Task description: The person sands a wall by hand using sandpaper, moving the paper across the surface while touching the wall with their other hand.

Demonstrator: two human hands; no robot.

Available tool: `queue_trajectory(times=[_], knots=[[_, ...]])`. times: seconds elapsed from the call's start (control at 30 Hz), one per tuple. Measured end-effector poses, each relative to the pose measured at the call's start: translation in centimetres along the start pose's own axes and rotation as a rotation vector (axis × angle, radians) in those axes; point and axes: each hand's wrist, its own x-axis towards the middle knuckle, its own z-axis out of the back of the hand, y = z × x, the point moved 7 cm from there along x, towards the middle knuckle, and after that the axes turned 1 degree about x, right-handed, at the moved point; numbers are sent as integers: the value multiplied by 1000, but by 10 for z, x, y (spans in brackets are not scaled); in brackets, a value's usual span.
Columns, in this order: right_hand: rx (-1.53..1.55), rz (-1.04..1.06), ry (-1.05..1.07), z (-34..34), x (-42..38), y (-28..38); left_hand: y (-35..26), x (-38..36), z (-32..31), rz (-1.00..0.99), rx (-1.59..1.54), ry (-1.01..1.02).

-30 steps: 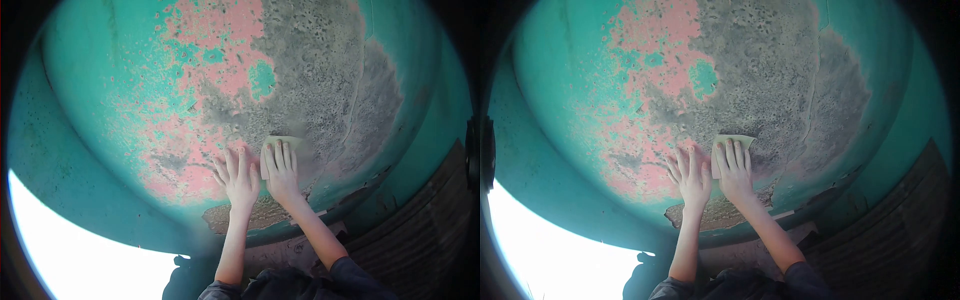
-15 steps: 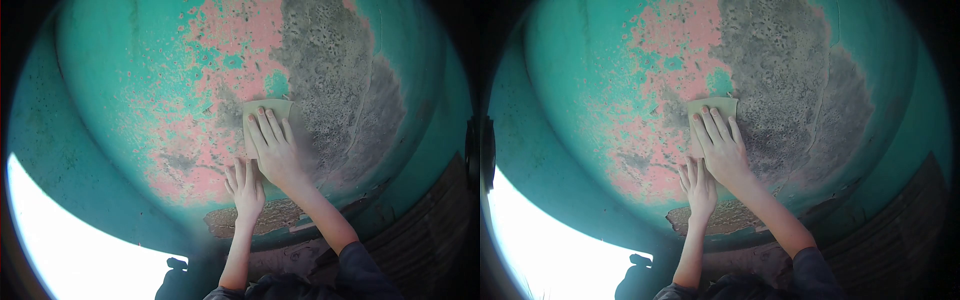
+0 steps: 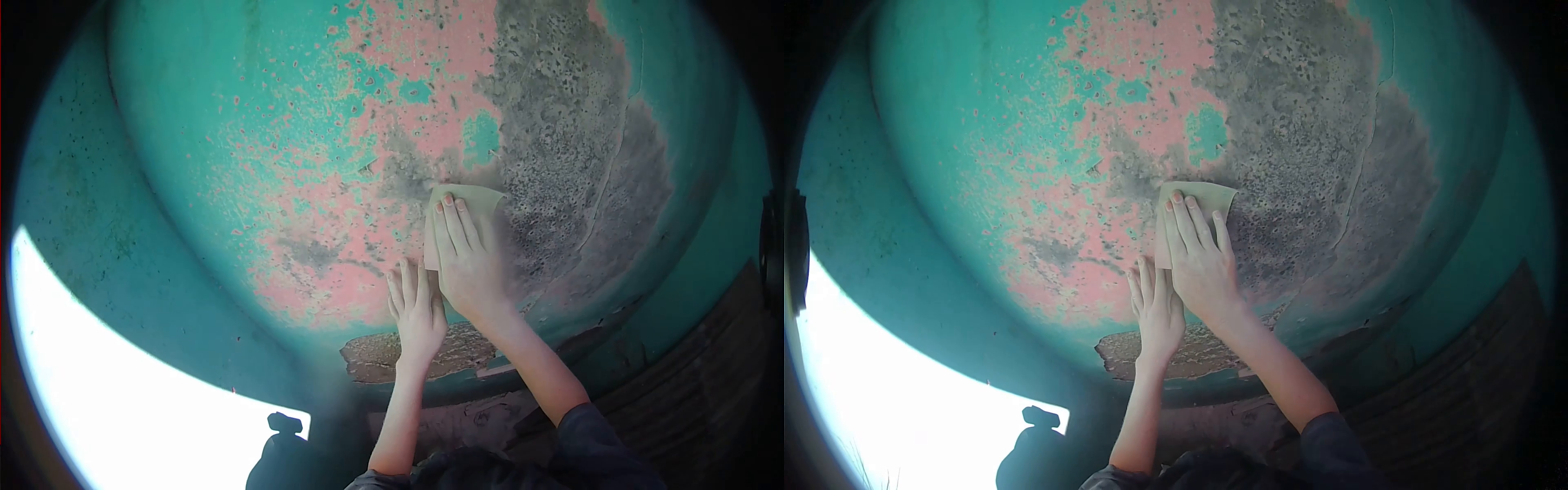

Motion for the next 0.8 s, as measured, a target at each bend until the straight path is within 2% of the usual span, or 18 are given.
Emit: queue_trajectory(times=[0.2,0.27,0.37,0.5,0.6,0.67,0.73,0.8], knots=[[-21,18,31,18,34,6,-3,-1,0,-1,-18,-28],[0,9,18,-15,-6,2,0,-3,2,4,-36,-4],[30,-3,32,-10,-7,1,0,-3,-1,-16,-21,13],[27,-4,34,18,35,6,-1,-2,-2,3,-45,-3],[104,-66,54,-5,-8,-2,-1,-1,-1,-9,-45,-19],[31,-106,90,-44,-66,-14,0,-2,2,-18,-51,-19],[-39,-143,128,-41,-74,-22,2,-3,3,-1,-102,-14],[46,-210,106,-29,-59,-39,-1,-3,-1,-3,-64,4]])
